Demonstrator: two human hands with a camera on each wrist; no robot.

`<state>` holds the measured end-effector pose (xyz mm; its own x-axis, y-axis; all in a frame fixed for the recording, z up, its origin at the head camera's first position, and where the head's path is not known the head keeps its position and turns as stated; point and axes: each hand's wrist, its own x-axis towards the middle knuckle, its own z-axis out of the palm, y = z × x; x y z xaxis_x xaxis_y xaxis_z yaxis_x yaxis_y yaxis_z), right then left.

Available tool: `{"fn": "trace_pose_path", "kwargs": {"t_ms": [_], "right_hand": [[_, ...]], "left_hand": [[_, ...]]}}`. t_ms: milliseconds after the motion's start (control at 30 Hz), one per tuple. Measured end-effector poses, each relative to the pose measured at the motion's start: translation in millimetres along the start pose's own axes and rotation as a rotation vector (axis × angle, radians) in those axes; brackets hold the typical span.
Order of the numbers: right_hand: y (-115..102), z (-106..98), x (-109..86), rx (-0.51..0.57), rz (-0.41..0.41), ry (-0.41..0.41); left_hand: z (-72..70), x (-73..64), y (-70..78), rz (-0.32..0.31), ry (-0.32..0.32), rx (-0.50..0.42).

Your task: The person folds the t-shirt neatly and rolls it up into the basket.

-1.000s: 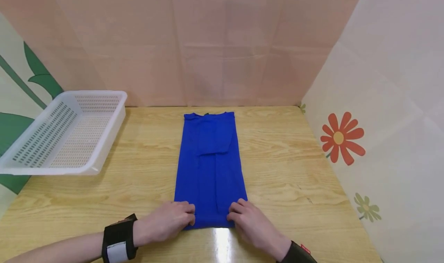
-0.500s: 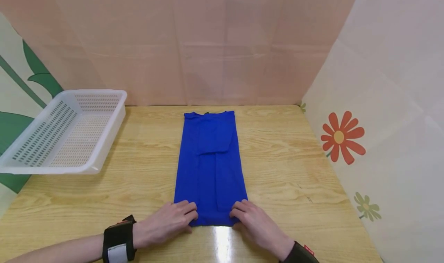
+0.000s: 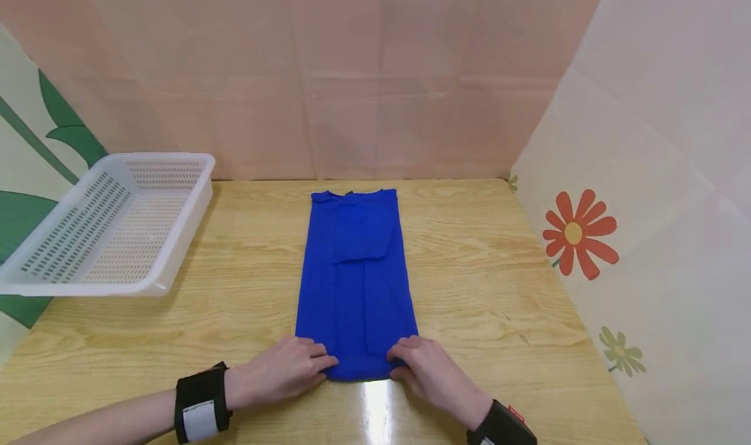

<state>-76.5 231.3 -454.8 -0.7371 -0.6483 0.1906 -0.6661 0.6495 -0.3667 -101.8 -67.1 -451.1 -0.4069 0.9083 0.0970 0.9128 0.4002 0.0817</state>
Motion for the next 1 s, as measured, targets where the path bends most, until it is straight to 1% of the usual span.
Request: {"fn": "trace_pose_path", "kwargs": {"t_ms": [67, 133, 333, 567, 767, 833, 867, 1000], "right_hand": [[1, -2, 1.8, 0.016, 0.026, -0.026], [2, -4, 3.7, 0.025, 0.045, -0.049], [5, -6, 9.7, 0.046, 0.09, -0.096], [11, -9, 15.6, 0.153, 0.146, -0.149], [15, -12, 20.0, 0.231, 0.221, -0.222], [16, -13, 20.7, 0.254, 0.236, -0.234], [16, -13, 20.9, 0.264, 0.239, -0.236], [16, -13, 21.3, 0.274, 0.224, -0.221]], "left_hand": [[-0.2, -0.4, -1.3, -0.033, -0.022, -0.05], [0.0, -0.4, -2.1, -0.061, -0.035, -0.08], [0.5, 0.1, -1.7, -0.135, -0.034, -0.145], [0.3, 2.2, -0.1, -0.231, -0.097, -0.192], [-1.1, 4.0, 0.0, -0.29, -0.126, -0.247], [-1.7, 4.8, -1.1, -0.313, -0.134, -0.292], [-2.3, 4.5, -2.4, -0.316, -0.127, -0.324], [-2.7, 4.2, -10.7, -0.348, -0.131, -0.485]]}}
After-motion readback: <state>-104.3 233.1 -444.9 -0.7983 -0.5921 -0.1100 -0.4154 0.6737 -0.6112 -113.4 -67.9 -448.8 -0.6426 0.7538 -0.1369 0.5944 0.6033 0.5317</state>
